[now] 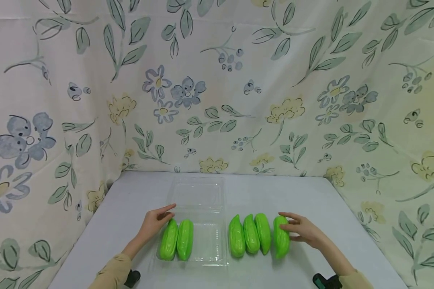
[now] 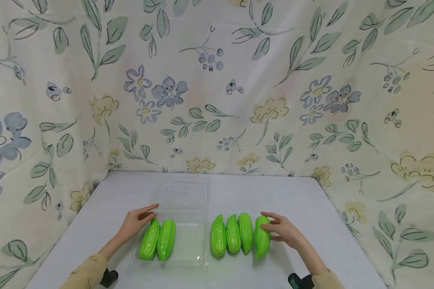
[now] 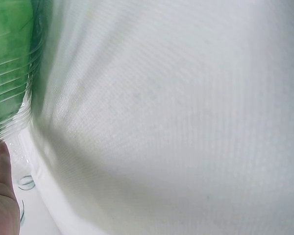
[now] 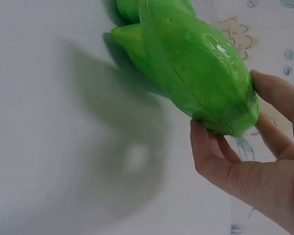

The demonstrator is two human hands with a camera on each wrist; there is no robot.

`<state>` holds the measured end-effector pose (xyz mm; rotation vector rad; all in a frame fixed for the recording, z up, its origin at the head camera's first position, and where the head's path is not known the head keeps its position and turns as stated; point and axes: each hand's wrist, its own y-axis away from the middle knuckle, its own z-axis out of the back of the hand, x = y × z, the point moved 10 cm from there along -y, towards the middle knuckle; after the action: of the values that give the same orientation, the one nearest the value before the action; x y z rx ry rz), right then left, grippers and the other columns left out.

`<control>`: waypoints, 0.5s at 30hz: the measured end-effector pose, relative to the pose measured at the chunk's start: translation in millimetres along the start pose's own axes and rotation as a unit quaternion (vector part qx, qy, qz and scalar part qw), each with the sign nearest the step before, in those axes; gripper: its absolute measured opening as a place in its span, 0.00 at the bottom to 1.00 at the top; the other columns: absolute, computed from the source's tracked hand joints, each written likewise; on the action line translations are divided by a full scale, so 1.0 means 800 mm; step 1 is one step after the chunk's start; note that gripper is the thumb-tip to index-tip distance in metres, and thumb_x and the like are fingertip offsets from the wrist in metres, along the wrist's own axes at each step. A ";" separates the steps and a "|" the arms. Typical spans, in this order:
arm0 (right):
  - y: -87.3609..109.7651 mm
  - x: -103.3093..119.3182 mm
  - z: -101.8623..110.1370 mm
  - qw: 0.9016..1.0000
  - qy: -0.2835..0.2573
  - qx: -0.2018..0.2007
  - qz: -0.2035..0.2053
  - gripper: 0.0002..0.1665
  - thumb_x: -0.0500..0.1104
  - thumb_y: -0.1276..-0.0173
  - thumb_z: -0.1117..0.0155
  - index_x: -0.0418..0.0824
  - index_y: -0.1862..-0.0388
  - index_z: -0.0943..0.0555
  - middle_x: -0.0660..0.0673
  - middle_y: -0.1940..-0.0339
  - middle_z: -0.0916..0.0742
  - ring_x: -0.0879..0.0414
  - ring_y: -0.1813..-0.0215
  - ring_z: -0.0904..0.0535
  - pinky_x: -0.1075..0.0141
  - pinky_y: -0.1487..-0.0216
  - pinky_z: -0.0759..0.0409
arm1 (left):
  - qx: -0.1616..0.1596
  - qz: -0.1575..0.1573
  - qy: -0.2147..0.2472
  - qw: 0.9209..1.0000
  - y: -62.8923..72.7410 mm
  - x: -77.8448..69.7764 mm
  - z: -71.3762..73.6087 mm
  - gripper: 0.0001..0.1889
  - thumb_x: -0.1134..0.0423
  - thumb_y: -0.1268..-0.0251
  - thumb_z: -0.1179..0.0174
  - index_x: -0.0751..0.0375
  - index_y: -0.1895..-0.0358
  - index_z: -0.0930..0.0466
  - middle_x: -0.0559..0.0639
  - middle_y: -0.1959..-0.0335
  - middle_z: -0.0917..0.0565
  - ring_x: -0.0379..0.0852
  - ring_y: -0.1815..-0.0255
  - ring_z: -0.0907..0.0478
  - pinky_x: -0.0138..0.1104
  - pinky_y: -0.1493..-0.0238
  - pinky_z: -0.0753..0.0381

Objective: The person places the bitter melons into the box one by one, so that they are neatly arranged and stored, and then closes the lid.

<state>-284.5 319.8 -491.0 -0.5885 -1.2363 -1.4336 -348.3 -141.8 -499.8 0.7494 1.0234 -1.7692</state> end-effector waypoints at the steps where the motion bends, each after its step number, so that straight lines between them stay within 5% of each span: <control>1: 0.000 0.002 0.000 1.000 -0.001 0.003 0.003 0.40 0.47 0.34 0.36 0.35 0.29 0.39 0.23 0.36 0.32 0.43 0.43 0.24 0.45 0.48 0.21 | -0.001 0.001 0.001 1.000 0.000 0.000 0.000 0.20 0.64 0.36 0.39 0.62 0.41 0.23 0.61 0.49 0.17 0.42 0.54 0.15 0.23 0.57 0.20; 5: 0.000 0.009 0.003 1.000 -0.011 0.010 0.012 0.40 0.48 0.33 0.37 0.35 0.28 0.40 0.26 0.36 0.30 0.51 0.46 0.23 0.46 0.47 0.21 | -0.002 0.002 0.000 1.000 0.000 0.001 0.000 0.20 0.65 0.36 0.39 0.62 0.41 0.23 0.61 0.49 0.17 0.40 0.54 0.15 0.23 0.57 0.21; 15: -0.002 0.024 0.009 0.999 -0.046 0.010 0.023 0.39 0.48 0.31 0.39 0.38 0.27 0.41 0.30 0.34 0.30 0.54 0.44 0.24 0.48 0.45 0.22 | -0.013 -0.006 -0.017 1.000 0.000 -0.001 0.001 0.19 0.66 0.37 0.38 0.62 0.42 0.21 0.61 0.51 0.16 0.41 0.55 0.15 0.27 0.57 0.18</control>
<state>-293.3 318.4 -472.4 -0.6709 -1.2998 -1.3666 -347.8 -142.4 -498.5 0.6965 1.0282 -1.7698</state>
